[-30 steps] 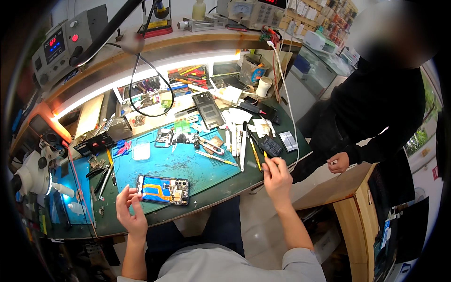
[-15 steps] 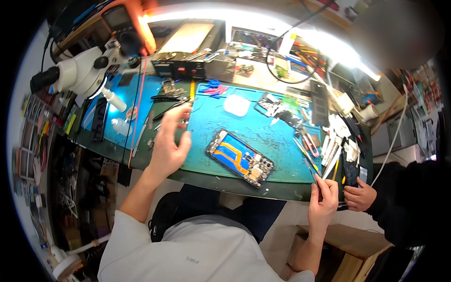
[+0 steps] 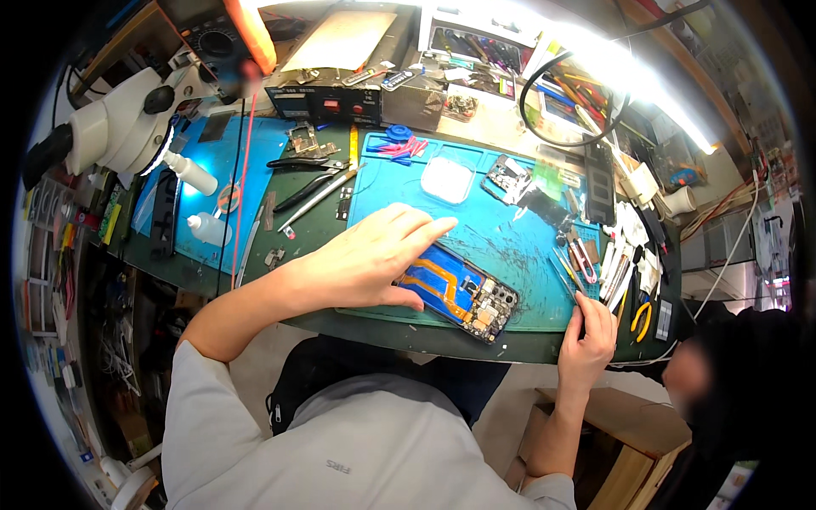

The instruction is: The person uses a metal spudger to pry and separate the battery from the smartphone chassis, then uses a soldering iron to heat and remove components from the motherboard. The device remains disassembled on the workbench.

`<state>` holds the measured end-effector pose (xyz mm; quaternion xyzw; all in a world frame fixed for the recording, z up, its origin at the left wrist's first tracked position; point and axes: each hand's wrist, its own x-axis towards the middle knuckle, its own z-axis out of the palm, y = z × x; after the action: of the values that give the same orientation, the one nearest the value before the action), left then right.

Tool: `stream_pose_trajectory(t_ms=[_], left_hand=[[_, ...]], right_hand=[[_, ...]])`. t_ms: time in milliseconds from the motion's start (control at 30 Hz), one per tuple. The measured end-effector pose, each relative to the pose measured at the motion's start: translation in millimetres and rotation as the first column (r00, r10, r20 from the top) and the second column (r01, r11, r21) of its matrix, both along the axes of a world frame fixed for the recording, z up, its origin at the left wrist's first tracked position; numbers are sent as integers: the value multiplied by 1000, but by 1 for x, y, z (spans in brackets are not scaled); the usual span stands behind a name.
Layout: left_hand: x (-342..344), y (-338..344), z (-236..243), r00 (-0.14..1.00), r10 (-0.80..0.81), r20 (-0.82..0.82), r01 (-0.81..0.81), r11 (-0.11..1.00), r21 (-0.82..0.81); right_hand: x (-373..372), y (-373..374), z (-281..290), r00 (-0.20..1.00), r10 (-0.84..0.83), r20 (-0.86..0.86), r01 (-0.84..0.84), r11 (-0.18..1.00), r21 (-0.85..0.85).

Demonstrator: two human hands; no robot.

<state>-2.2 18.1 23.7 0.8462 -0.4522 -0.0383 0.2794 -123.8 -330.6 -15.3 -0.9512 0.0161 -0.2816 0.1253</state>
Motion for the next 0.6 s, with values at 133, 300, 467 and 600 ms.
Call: stream_pose_trajectory(t_ms=[133, 300, 467, 600], left_hand=[[-7, -2, 4, 998, -13, -60, 12, 1000, -28], [-6, -1, 2, 948, 40, -315, -64, 996, -65], [2, 2, -28, 945, 218, -246, -269, 943, -195], [-4, 7, -28, 881, 382, -281, -461, 828, -318]], right_hand=[[0, -1, 3, 998, -13, 56, 12, 1000, 14], [9, -36, 5, 983, -180, 49, 181, 983, -13], [17, -73, -12, 973, -226, 57, 228, 973, -34], [12, -72, -20, 972, -212, 107, 221, 972, -82]])
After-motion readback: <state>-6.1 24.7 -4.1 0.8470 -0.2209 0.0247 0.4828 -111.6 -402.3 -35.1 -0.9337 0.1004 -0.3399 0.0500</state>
